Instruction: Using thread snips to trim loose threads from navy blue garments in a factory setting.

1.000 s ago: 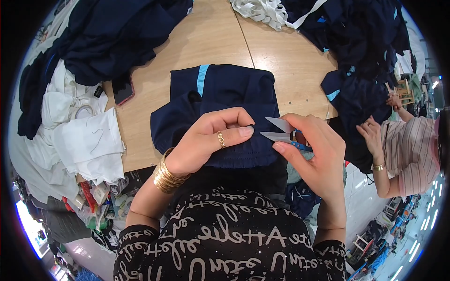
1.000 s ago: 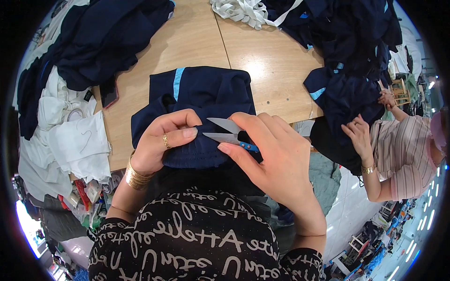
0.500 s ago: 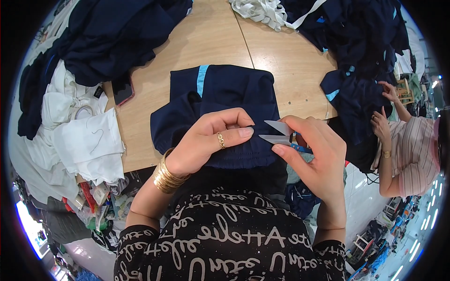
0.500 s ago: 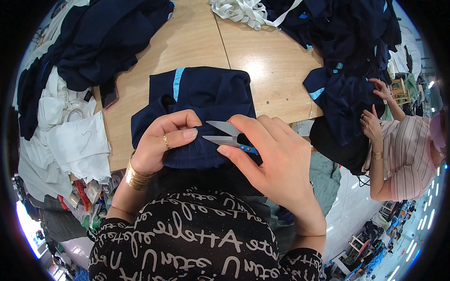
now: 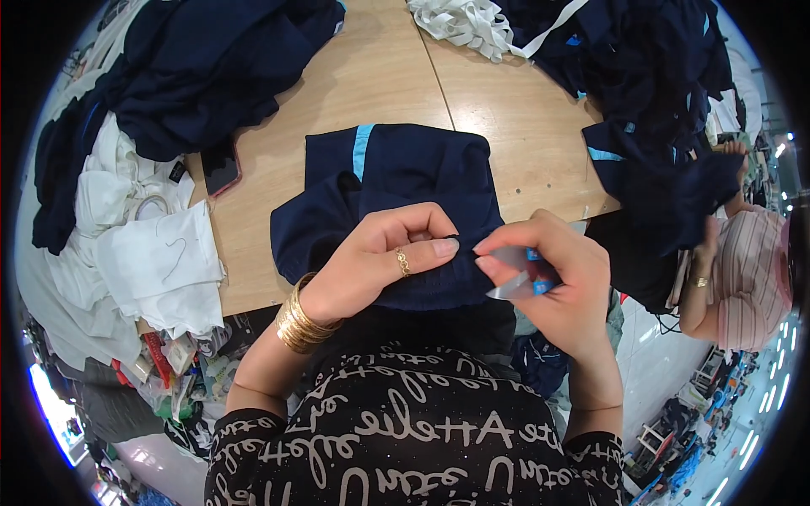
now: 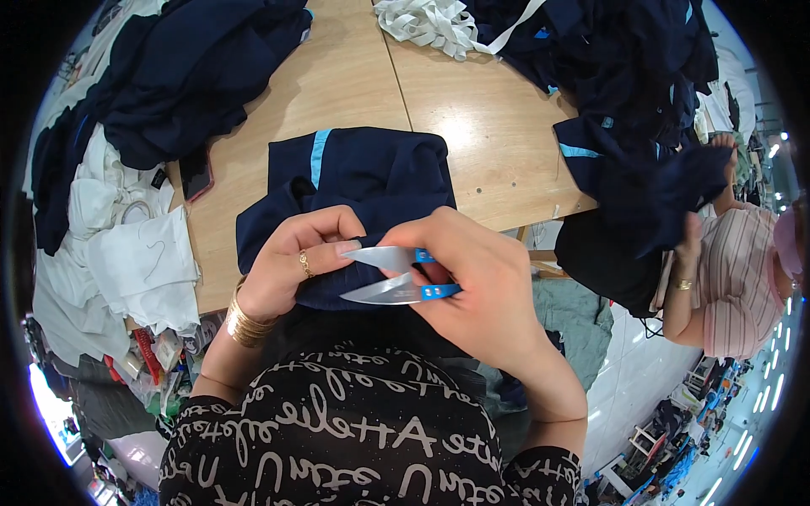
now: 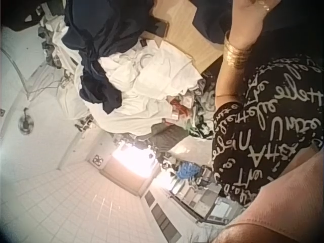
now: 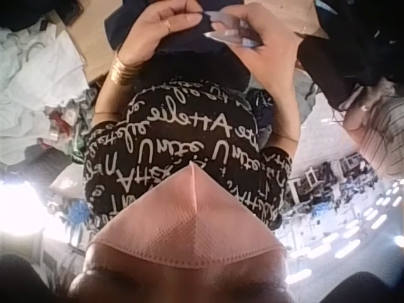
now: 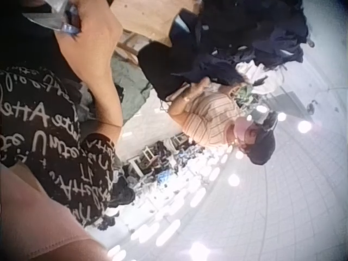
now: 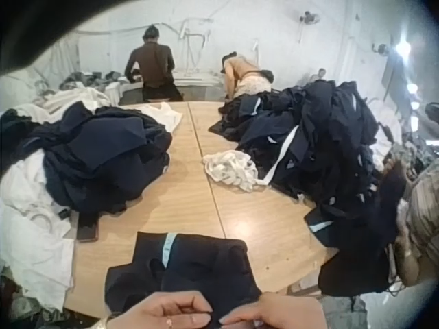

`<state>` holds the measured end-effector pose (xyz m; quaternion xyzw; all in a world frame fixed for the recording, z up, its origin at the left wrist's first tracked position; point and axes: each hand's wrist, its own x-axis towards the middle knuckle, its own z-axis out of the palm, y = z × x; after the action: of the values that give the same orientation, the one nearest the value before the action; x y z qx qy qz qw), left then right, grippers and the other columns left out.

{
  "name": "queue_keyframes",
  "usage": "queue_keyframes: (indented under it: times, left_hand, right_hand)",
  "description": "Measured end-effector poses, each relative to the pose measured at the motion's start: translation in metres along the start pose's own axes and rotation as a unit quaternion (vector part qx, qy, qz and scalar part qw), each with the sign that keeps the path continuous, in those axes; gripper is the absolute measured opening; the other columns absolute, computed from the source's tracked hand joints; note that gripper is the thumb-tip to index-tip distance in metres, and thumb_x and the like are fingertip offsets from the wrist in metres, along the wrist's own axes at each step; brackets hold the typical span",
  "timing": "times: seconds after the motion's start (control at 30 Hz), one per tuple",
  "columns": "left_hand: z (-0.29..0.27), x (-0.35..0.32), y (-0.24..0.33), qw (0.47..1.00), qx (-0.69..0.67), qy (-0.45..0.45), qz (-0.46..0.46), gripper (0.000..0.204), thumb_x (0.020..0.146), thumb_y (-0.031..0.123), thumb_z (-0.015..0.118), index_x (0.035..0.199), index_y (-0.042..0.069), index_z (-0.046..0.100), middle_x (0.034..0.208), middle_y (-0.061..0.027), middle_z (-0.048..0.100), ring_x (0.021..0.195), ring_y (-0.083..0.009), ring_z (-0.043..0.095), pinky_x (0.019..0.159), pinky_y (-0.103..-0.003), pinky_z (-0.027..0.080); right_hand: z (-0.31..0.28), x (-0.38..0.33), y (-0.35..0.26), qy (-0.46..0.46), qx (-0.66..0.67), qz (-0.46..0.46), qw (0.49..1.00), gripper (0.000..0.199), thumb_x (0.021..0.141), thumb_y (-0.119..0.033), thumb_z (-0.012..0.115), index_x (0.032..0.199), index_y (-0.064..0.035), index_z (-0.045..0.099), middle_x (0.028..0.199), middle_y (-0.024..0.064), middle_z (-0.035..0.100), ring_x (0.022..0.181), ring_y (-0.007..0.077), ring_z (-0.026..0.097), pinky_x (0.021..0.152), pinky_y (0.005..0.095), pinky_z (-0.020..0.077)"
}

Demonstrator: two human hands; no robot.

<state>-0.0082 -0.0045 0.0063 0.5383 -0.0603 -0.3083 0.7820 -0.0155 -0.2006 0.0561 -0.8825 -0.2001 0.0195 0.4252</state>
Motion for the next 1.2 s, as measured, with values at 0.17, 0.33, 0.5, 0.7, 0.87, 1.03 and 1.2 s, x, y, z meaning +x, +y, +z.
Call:
queue_keyframes:
  times: [0.17, 0.33, 0.5, 0.7, 0.87, 1.03, 1.2]
  left_hand:
    - [-0.001, 0.0, -0.001, 0.999, 0.027, -0.036, 0.024, 0.012, 0.087, 0.013, 0.054, 0.088, 0.001, 0.054, 0.073, 0.0064, 0.047, 0.065, 0.0003, 0.038, 0.058, -0.016, 0.032]
    - [-0.001, -0.001, 0.0, 0.997, 0.058, -0.054, 0.025, 0.009, 0.086, 0.009, 0.055, 0.088, 0.0, 0.053, 0.075, 0.0048, 0.051, 0.067, -0.0003, 0.041, 0.059, -0.016, 0.035]
    - [-0.003, 0.0, -0.002, 0.998, 0.001, -0.061, 0.009, 0.01, 0.086, 0.01, 0.055, 0.087, 0.0, 0.053, 0.073, 0.0061, 0.048, 0.066, 0.0004, 0.039, 0.058, -0.016, 0.033]
    - [-0.005, 0.0, -0.002, 0.999, 0.005, -0.047, 0.008, 0.011, 0.086, 0.011, 0.056, 0.086, 0.001, 0.054, 0.071, 0.0074, 0.045, 0.064, 0.0004, 0.036, 0.056, -0.016, 0.031]
    - [-0.003, 0.0, -0.002, 0.999, 0.016, -0.045, 0.017, 0.012, 0.086, 0.013, 0.056, 0.086, 0.001, 0.054, 0.071, 0.0076, 0.045, 0.063, 0.0004, 0.036, 0.056, -0.016, 0.031]
    - [0.0, 0.001, -0.001, 1.0, -0.001, -0.018, 0.008, 0.013, 0.082, 0.014, 0.057, 0.083, 0.001, 0.055, 0.07, 0.0062, 0.046, 0.062, -0.0001, 0.037, 0.055, -0.015, 0.029]
    - [-0.003, -0.001, -0.006, 1.0, 0.011, -0.006, 0.014, 0.011, 0.082, 0.012, 0.057, 0.083, 0.001, 0.055, 0.07, 0.0066, 0.045, 0.062, 0.0001, 0.036, 0.056, -0.015, 0.029]
  right_hand:
    - [-0.005, 0.008, -0.004, -0.061, -0.021, -0.018, 0.998, 0.023, 0.062, 0.002, 0.066, 0.082, -0.0038, 0.058, 0.07, 0.0046, 0.053, 0.051, 0.0159, 0.048, 0.048, 0.0255, 0.0388]
    - [-0.004, 0.01, -0.001, -0.119, -0.01, -0.006, 0.993, 0.026, 0.064, 0.0, 0.066, 0.086, -0.004, 0.053, 0.072, 0.0055, 0.054, 0.055, 0.0174, 0.051, 0.051, 0.0264, 0.0415]
    - [-0.002, 0.008, 0.002, -0.113, 0.184, 0.126, 0.968, 0.017, 0.073, 0.003, 0.06, 0.086, -0.0018, 0.05, 0.078, 0.0, 0.053, 0.074, 0.0037, 0.048, 0.064, 0.0181, 0.0376]
    - [-0.002, 0.006, 0.002, -0.059, 0.15, 0.093, 0.983, 0.017, 0.073, 0.0, 0.065, 0.087, -0.0025, 0.056, 0.078, -0.0003, 0.057, 0.071, 0.0038, 0.05, 0.062, 0.0162, 0.0381]
    - [-0.001, 0.006, 0.0, -0.109, 0.03, 0.066, 0.991, 0.02, 0.071, 0.001, 0.066, 0.087, -0.0022, 0.056, 0.074, -0.0005, 0.059, 0.067, 0.0038, 0.051, 0.061, 0.0166, 0.0392]
    - [0.005, 0.003, 0.013, -0.075, 0.174, 0.09, 0.978, 0.029, 0.068, 0.0, 0.065, 0.092, -0.0039, 0.05, 0.074, 0.001, 0.055, 0.067, 0.0054, 0.051, 0.062, 0.0183, 0.04]
    - [-0.005, 0.002, 0.008, -0.016, 0.24, 0.095, 0.966, 0.02, 0.077, 0.006, 0.059, 0.093, -0.0023, 0.051, 0.082, -0.002, 0.055, 0.072, 0.003, 0.047, 0.065, 0.0165, 0.0384]
